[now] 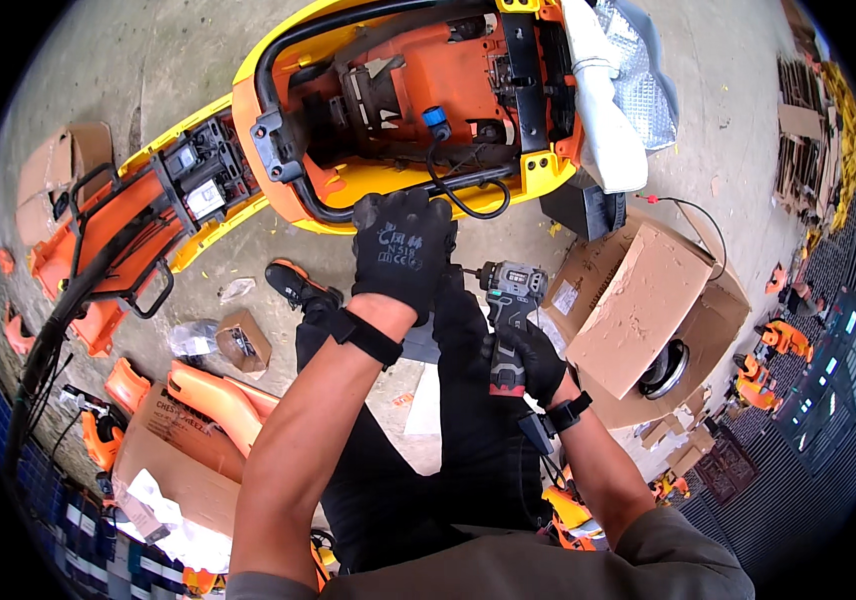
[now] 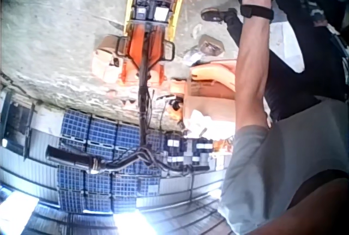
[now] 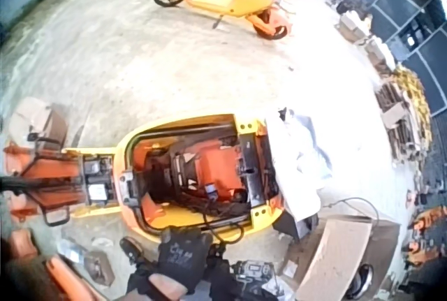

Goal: The person uses an impact driver to remove screws from a yellow scooter panel, handles internal wiring and components by hand, and then positions and fits a yellow side panel onto the scooter frame.

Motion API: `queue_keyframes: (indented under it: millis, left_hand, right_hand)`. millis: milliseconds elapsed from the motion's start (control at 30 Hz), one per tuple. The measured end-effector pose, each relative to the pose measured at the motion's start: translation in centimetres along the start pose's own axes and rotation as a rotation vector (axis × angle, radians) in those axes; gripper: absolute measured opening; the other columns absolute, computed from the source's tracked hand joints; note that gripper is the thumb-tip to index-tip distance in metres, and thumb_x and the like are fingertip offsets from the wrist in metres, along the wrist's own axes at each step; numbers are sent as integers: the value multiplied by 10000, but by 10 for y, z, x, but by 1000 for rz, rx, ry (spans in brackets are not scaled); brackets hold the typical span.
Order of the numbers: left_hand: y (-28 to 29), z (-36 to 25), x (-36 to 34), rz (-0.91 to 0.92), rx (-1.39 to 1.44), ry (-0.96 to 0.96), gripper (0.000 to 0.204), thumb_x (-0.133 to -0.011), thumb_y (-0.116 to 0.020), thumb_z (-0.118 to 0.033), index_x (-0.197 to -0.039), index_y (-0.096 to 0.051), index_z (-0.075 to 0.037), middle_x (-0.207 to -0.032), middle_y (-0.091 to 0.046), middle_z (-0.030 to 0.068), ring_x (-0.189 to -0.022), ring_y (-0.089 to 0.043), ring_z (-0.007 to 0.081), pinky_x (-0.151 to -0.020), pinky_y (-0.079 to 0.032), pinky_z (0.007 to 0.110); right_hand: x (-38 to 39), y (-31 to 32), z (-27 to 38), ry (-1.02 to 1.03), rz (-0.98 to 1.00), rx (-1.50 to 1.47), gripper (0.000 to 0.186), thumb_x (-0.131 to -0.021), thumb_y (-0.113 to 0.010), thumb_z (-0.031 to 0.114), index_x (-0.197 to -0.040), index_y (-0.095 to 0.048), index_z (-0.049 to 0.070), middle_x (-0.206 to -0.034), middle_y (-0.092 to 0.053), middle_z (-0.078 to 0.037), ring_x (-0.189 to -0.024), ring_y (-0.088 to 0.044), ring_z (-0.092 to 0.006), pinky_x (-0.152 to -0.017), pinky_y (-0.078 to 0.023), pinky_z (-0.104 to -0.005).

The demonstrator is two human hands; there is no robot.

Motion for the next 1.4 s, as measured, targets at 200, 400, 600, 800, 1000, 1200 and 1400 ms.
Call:
queue_keyframes:
  millis: [200,400,600,800,1000,1200,1400]
  left_hand:
    - [0,-5,-2,88,-59,27,163,-813,-589,-101,-957,-664,-116,-978,-629,101,-1007,-601,299,-876,-416,483]
    - [-2,-3,1,38,-76,21,149,-817,-607,-141,-956,-656,-117,-977,-627,94,-1011,-602,294,-852,-423,469]
    - [0,-1,5,18,26,14,207,-832,-602,-134,-1031,-650,-98,-980,-622,103,-1025,-596,290,-855,-426,466]
    - [6,-2,12,115,29,19,314,-828,-625,-144,-1132,-583,-75,-983,-609,88,-1017,-593,283,-874,-436,466]
    - [4,4,12,76,159,27,388,-805,-667,-178,-1170,-592,-72,-1065,-629,97,-1041,-593,293,-897,-439,472]
    - [11,12,21,-45,333,5,441,-800,-691,-170,-1218,-599,-64,-1126,-648,144,-1085,-593,331,-952,-436,470]
    - [51,6,40,-140,681,221,379,-841,-669,-119,-1203,-601,-28,-1128,-656,180,-1047,-610,379,-958,-446,507]
  right_hand:
    - [10,10,5,151,-89,248,200,-914,-670,98,-1097,-600,61,-883,-673,-57,-750,-672,-158,-648,-554,-286]
    - [73,11,33,582,-291,759,349,-812,-773,142,-1102,-613,31,-895,-671,-40,-789,-622,-113,-693,-511,-280]
    - [117,-41,80,645,-244,774,312,-832,-706,74,-1123,-628,-5,-876,-674,-50,-705,-621,-112,-597,-491,-259]
    - [108,-55,96,710,-240,787,334,-832,-694,70,-1144,-617,-18,-952,-676,-69,-800,-636,-135,-708,-514,-295]
    - [95,-70,115,901,-138,1100,441,-818,-698,85,-1223,-553,-13,-1091,-630,-146,-991,-624,-261,-881,-484,-367]
    - [82,-133,136,1073,-137,1318,418,-799,-706,80,-1180,-559,-9,-1044,-647,-139,-948,-639,-245,-845,-495,-354]
    - [83,-123,120,1046,-188,1283,397,-806,-718,68,-1171,-582,-10,-953,-677,-85,-884,-646,-182,-815,-508,-325]
Point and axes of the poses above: each hand's wrist, its own x-axis away from the middle knuckle, its own y-axis out of the back of the hand, z = x × y, the point moved 3 cm from there along -x, towards the middle knuckle
